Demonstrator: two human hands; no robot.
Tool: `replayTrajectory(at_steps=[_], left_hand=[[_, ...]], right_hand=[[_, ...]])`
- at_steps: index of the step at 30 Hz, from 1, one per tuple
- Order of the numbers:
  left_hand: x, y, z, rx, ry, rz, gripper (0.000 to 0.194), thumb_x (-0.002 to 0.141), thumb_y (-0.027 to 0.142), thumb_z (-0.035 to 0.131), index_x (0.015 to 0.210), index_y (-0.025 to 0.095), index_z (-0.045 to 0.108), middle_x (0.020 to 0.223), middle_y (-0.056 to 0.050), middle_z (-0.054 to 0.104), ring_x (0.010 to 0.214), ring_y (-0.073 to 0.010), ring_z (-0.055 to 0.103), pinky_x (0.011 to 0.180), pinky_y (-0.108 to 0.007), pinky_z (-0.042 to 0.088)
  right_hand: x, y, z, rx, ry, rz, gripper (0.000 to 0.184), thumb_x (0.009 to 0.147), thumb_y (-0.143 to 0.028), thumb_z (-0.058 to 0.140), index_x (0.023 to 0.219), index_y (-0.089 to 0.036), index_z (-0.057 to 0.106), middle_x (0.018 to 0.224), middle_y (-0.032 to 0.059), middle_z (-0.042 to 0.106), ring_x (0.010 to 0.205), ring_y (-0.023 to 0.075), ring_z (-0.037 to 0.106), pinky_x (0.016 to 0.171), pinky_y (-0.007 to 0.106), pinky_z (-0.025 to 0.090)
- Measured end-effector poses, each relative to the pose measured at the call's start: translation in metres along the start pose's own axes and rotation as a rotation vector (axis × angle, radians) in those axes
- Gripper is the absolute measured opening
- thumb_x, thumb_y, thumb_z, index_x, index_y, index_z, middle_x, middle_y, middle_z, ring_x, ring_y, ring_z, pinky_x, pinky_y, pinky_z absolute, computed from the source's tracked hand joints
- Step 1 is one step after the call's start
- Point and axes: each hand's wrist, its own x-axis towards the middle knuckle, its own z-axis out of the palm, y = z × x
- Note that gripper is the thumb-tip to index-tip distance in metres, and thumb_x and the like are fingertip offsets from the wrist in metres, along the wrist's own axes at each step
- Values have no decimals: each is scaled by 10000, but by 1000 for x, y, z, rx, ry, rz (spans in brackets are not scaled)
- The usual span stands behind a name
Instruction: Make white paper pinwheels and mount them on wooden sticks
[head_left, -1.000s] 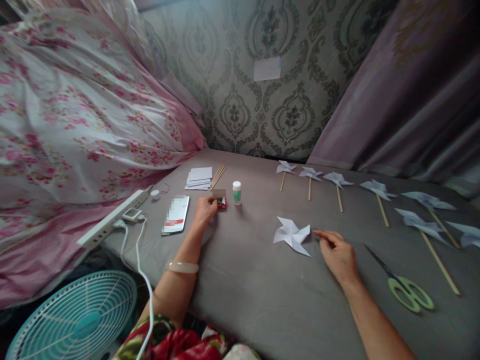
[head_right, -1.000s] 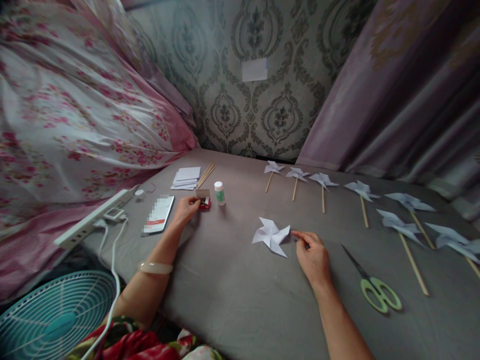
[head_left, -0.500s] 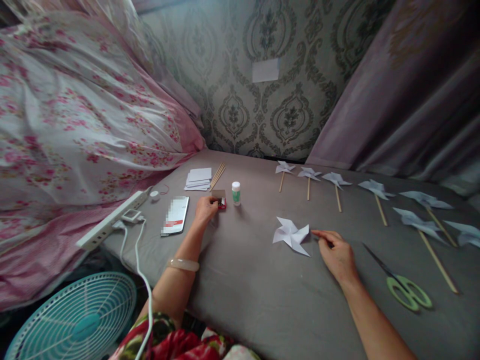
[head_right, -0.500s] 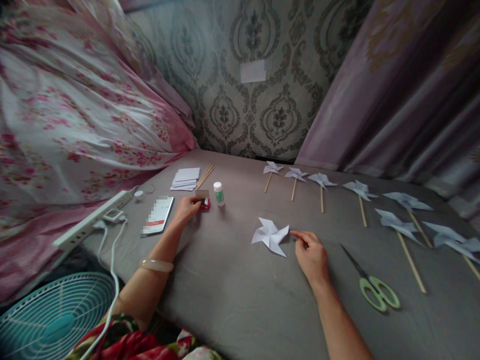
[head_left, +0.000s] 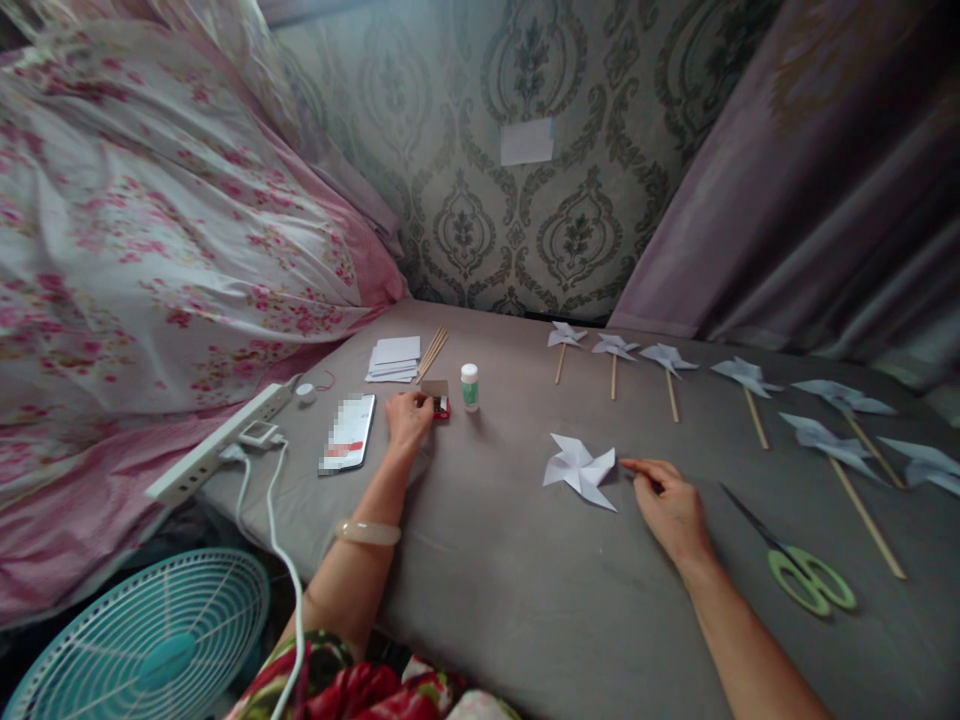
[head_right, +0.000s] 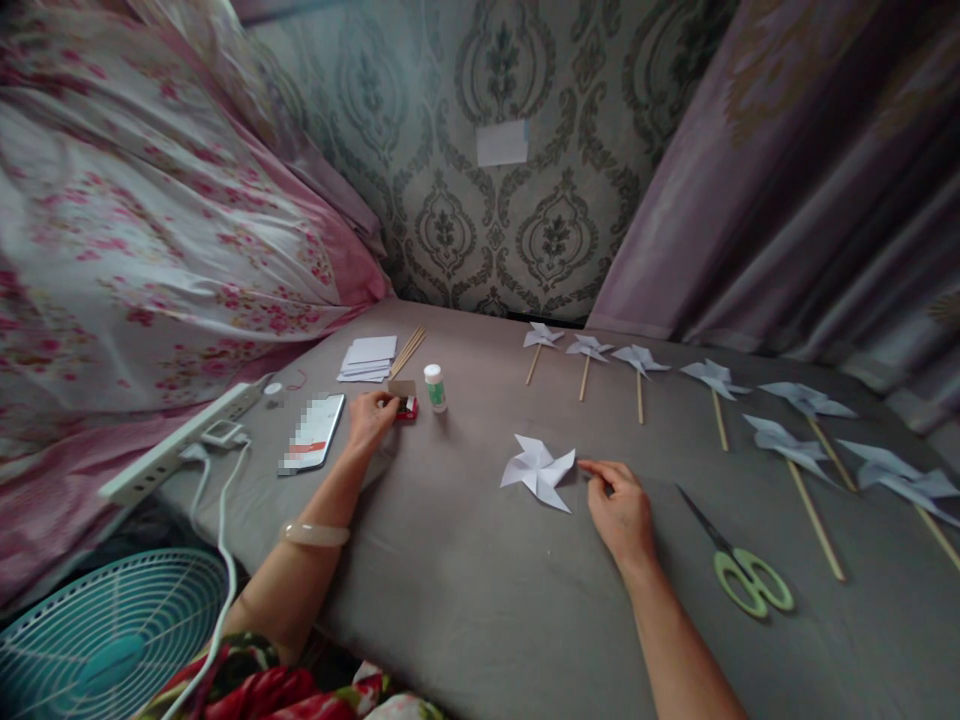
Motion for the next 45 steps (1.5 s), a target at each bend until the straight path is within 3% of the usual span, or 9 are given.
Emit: replayTrajectory(at_steps=[7, 11, 16, 22, 25, 31, 40, 43, 45], left_hand=[[-15, 16, -18, -422, 183, -7, 238, 715, 369, 601, 788, 161, 690, 843, -62, 646, 843, -201, 581, 732, -291, 439], [-35, 41, -20, -876, -61, -25, 298, 668, 430, 683, 792, 159, 678, 709, -6, 621, 667, -128, 538, 651, -247, 400], [-77, 78, -7, -1146, -381, -239, 277, 573, 378, 751, 725, 160, 672, 746, -25, 643, 677, -106, 527, 602, -217, 356], [-130, 113, 10, -977, -901, -202, 263, 613, 374, 728, 672, 135, 638, 623, -9, 590, 526, -74, 464, 521, -221, 316], [-145, 121, 16, -882, -1047, -187, 286, 639, 404, 698, 648, 138, 592, 548, 17, 540, 436, -56, 418, 452, -217, 253], [-150, 121, 24, -822, -1107, -229, 275, 619, 391, 680, 645, 148, 556, 514, 38, 502, 372, -39, 381, 401, -210, 198], [-151, 119, 23, -819, -1136, -185, 271, 691, 403, 637, 638, 152, 550, 454, 43, 471, 365, -54, 388, 397, -206, 228], [-141, 107, 18, -742, -1033, -113, 251, 728, 392, 607, 706, 142, 590, 556, 13, 557, 407, -64, 445, 420, -205, 285], [-129, 89, 13, -659, -838, -80, 235, 742, 380, 589, 747, 145, 606, 615, 4, 588, 431, -71, 466, 437, -210, 320]], right_hand=[[1, -3, 0, 18, 28, -15, 297, 742, -258, 450, 831, -190, 725, 871, 81, 680, 830, 212, 629, 797, 360, 493], [3, -16, -1, 49, 82, -85, 259, 774, -267, 485, 842, -189, 723, 859, 82, 675, 791, 201, 626, 735, 337, 506], [-1, -50, -3, 135, 77, -184, 191, 829, -271, 535, 850, -209, 715, 858, 63, 684, 738, 171, 617, 740, 317, 507], [-16, -83, -7, 319, -181, -115, 176, 825, -322, 608, 909, -210, 716, 856, 39, 690, 755, 150, 617, 734, 273, 501], [-19, -86, -13, 348, -362, -90, 168, 807, -317, 625, 889, -210, 724, 851, 32, 705, 774, 153, 627, 718, 266, 493], [-19, -82, -24, 364, -546, 10, 146, 771, -310, 640, 800, -196, 726, 785, 15, 717, 744, 154, 629, 725, 273, 486], [-23, -81, -20, 339, -564, 78, 174, 754, -344, 653, 750, -176, 696, 686, 1, 669, 632, 129, 566, 610, 244, 452], [-22, -76, -21, 339, -504, 98, 217, 736, -395, 673, 743, -179, 692, 720, 12, 683, 677, 144, 590, 665, 261, 468], [-20, -69, -20, 358, -406, 144, 276, 708, -448, 688, 748, -175, 691, 726, 24, 688, 686, 160, 607, 681, 278, 479]])
